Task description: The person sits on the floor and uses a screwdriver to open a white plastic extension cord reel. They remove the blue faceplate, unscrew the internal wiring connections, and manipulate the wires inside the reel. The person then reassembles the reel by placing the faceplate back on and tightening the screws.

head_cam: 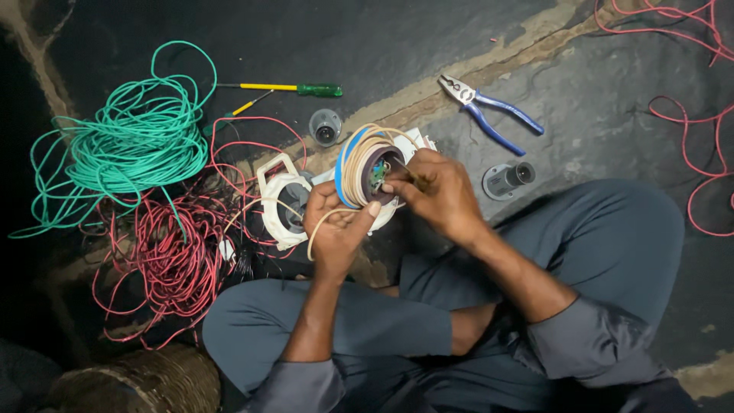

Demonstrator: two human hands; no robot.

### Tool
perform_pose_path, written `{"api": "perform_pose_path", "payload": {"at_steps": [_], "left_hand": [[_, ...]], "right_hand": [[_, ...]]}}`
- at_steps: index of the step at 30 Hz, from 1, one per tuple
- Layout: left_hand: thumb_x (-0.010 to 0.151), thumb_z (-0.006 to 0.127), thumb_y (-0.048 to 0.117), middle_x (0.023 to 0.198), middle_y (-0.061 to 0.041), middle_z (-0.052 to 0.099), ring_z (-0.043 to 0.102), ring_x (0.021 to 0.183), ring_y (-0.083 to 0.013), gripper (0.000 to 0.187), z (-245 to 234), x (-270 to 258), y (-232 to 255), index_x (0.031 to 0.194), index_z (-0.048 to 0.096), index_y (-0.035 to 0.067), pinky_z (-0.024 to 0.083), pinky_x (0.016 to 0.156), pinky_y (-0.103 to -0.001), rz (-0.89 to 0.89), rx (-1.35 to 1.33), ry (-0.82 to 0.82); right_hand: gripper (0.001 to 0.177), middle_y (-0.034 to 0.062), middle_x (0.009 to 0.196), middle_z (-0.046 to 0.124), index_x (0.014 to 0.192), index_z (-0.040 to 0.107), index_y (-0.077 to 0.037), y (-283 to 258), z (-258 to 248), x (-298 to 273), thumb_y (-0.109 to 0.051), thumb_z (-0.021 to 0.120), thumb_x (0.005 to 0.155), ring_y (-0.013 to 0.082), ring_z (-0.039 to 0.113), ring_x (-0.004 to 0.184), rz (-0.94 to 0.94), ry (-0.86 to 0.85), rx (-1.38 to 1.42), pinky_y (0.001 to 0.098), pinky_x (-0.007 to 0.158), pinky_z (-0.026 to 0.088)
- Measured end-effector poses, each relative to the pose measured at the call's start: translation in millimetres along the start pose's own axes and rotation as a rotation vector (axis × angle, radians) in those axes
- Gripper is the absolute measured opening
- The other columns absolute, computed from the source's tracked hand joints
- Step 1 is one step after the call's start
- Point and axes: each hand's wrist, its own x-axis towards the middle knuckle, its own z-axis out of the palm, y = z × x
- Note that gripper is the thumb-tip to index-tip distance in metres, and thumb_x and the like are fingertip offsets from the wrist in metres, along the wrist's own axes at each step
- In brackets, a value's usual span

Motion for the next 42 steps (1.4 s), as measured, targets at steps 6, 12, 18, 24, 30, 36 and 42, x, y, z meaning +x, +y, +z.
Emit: {"api": "perform_pose_path", "payload": {"at_steps": [6,12,18,24,30,36,42], "left_hand": [[0.089,0.078,-0.006,0.116,-0.015,0.071,0.072,0.103,-0.0167,0.05,-2,-2,0,0.129,0.049,-0.002,0.059,0.091,-0.029,0.015,0.004,-0.005],[0.089,0.076,-0.005,0.114,-0.016,0.071,0.07,0.096,-0.0159,0.054,-11,-2,-2,0.135,0.047,-0.002,0.056,0.082,-0.026,-0.034,0.003,-0.014],[0.093,0.071,-0.006,0.121,-0.013,0.07,0.069,0.112,-0.0157,0.049,-8,-1,2,0.135,0.046,-0.002,0.057,0.1,-0.029,-0.019,-0.104,-0.123],[0.094,0.07,-0.007,0.12,-0.016,0.069,0.069,0.111,-0.0187,0.049,-9,2,5,0.136,0.047,-0.003,0.057,0.099,-0.033,-0.079,-0.137,-0.154],[0.092,0.071,-0.009,0.122,-0.016,0.066,0.067,0.112,-0.0187,0.053,-10,3,6,0.139,0.047,-0.005,0.056,0.099,-0.034,-0.067,-0.056,-0.15],[0.094,0.068,-0.005,0.127,-0.015,0.066,0.066,0.118,-0.0203,0.057,-12,8,4,0.144,0.041,-0.002,0.055,0.105,-0.035,-0.084,-0.147,-0.141],[0.09,0.068,0.001,0.127,-0.014,0.063,0.066,0.114,-0.0199,0.062,-15,14,-3,0.143,0.037,0.001,0.058,0.096,-0.035,-0.183,-0.07,-0.073]], "right_hand": [[0.041,0.0088,0.09,0.063,0.101,0.071,-0.005,7,-1,6,-0.022,0.095,0.074,0.0181,0.06,0.076,0.001,0.106,-0.144,0.0336,0.066,0.048],[0.08,0.0063,0.114,0.065,0.138,0.05,-0.003,10,-9,10,-0.015,0.091,0.071,0.0146,0.062,0.094,0.176,-0.075,0.253,0.0313,0.08,0.054],[0.061,0.0042,0.112,0.068,0.129,0.059,0.0,32,2,10,-0.01,0.088,0.076,0.0117,0.064,0.101,0.285,-0.227,0.573,0.0275,0.087,0.055],[0.059,0.0041,0.103,0.071,0.128,0.062,-0.002,13,0,3,-0.017,0.09,0.078,0.0086,0.064,0.09,0.257,-0.157,0.284,0.0266,0.077,0.055],[0.065,0.0077,0.087,0.074,0.133,0.064,-0.007,-14,-6,4,-0.032,0.086,0.077,0.0149,0.062,0.069,0.287,-0.125,-0.072,0.0332,0.063,0.052],[0.06,0.0085,0.092,0.075,0.121,0.065,-0.001,-4,-4,6,-0.034,0.088,0.077,0.0116,0.069,0.078,0.219,-0.121,0.015,0.0298,0.069,0.055],[0.048,0.0017,0.095,0.071,0.124,0.067,0.0,20,2,8,-0.033,0.079,0.09,0.0081,0.062,0.082,0.19,-0.203,0.263,0.0263,0.069,0.052]]}}
